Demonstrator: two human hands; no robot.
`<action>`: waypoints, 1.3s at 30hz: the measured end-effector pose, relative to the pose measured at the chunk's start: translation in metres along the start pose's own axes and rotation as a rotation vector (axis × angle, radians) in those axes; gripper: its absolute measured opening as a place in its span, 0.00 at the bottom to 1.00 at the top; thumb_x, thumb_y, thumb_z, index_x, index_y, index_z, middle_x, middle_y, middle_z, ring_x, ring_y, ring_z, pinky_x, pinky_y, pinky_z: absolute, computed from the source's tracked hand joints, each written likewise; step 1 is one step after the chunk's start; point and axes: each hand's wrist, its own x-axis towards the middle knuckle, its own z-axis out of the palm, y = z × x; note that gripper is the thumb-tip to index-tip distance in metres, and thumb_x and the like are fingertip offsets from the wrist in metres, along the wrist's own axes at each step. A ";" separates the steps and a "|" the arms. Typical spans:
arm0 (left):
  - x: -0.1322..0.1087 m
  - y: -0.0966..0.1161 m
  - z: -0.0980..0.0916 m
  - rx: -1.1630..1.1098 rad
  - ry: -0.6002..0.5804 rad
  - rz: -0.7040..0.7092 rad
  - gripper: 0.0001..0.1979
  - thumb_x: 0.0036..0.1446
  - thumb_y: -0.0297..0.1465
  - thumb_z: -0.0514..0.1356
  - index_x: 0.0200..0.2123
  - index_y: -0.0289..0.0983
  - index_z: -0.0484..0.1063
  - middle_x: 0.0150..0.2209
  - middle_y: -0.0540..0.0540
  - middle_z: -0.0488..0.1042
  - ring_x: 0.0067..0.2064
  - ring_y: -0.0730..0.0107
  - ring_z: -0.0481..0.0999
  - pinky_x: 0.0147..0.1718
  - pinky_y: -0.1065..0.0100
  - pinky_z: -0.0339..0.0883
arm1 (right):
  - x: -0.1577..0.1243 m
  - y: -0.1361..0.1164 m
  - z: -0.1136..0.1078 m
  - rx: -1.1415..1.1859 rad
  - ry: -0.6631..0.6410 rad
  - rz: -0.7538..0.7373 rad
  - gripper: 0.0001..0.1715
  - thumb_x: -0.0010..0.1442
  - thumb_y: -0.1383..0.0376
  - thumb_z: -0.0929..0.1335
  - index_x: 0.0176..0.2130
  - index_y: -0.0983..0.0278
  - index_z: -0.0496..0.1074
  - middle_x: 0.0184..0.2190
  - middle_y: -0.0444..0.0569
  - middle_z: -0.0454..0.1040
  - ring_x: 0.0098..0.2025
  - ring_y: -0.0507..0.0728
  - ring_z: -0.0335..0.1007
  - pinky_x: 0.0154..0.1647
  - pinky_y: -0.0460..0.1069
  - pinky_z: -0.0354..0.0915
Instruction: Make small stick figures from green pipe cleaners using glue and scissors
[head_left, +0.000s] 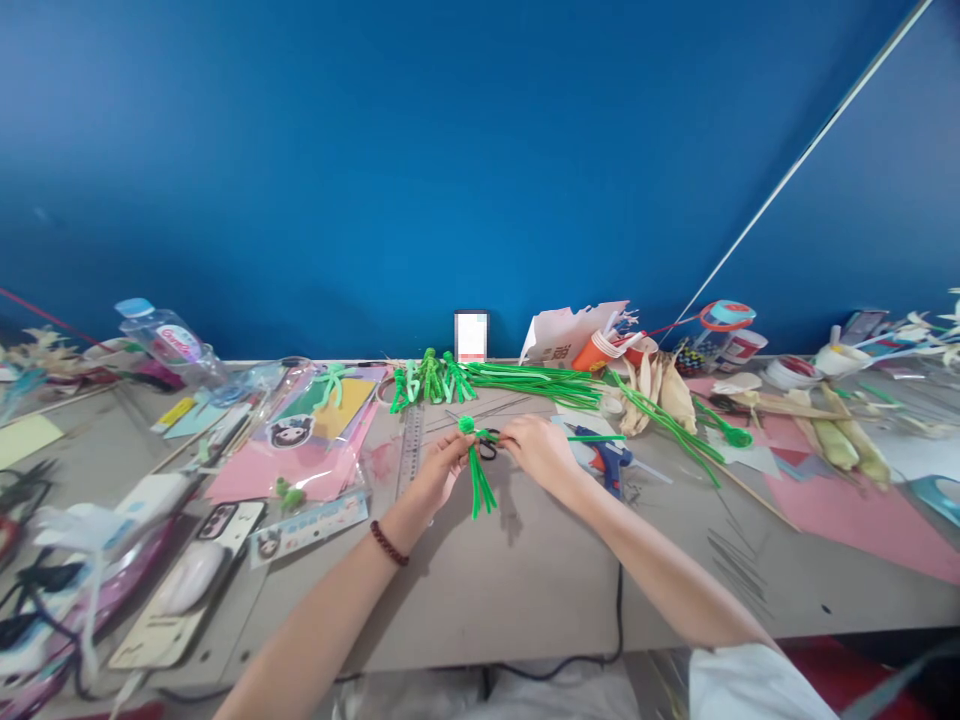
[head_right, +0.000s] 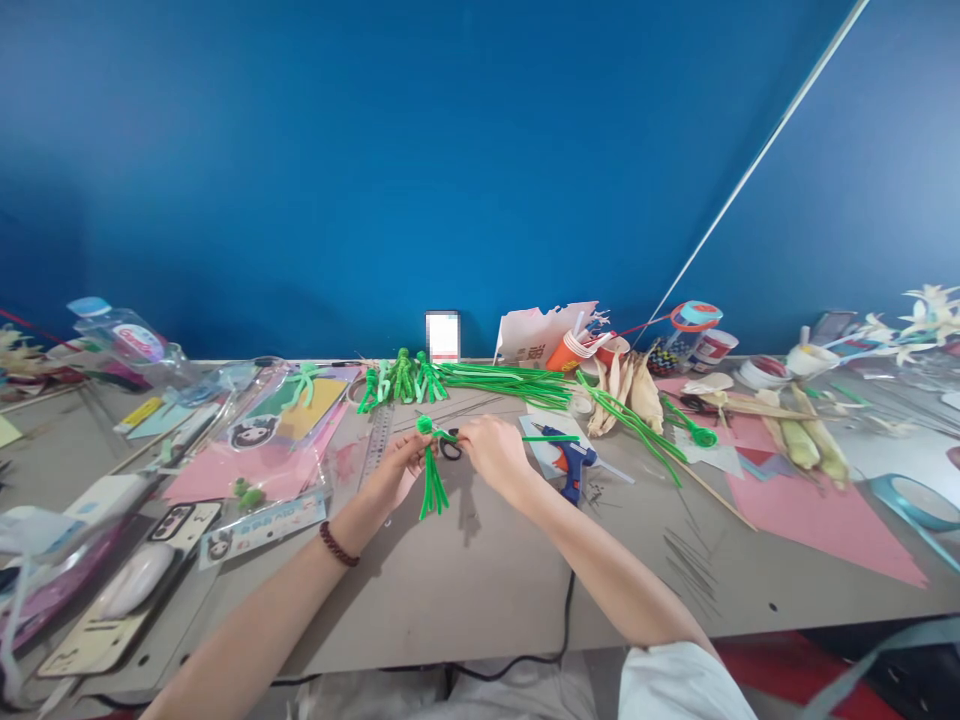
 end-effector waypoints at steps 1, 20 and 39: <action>0.000 0.000 0.000 0.026 -0.010 -0.002 0.09 0.41 0.32 0.68 0.22 0.33 0.72 0.22 0.50 0.71 0.24 0.77 0.67 0.25 0.73 0.59 | 0.001 0.003 0.000 -0.003 0.007 0.015 0.09 0.59 0.66 0.64 0.33 0.60 0.75 0.32 0.46 0.76 0.39 0.56 0.68 0.33 0.47 0.57; 0.003 0.001 -0.003 -0.051 -0.045 -0.151 0.10 0.46 0.34 0.66 0.31 0.34 0.74 0.34 0.45 0.77 0.34 0.67 0.76 0.38 0.65 0.70 | 0.003 0.014 -0.003 0.126 0.101 0.019 0.10 0.57 0.64 0.66 0.39 0.58 0.75 0.39 0.45 0.77 0.40 0.56 0.70 0.36 0.46 0.60; -0.001 -0.004 0.000 0.069 -0.203 -0.062 0.14 0.45 0.38 0.67 0.33 0.34 0.77 0.31 0.45 0.77 0.31 0.71 0.74 0.38 0.67 0.67 | 0.001 0.004 -0.004 0.087 0.125 -0.211 0.09 0.60 0.65 0.64 0.36 0.59 0.74 0.37 0.45 0.73 0.39 0.52 0.67 0.34 0.44 0.56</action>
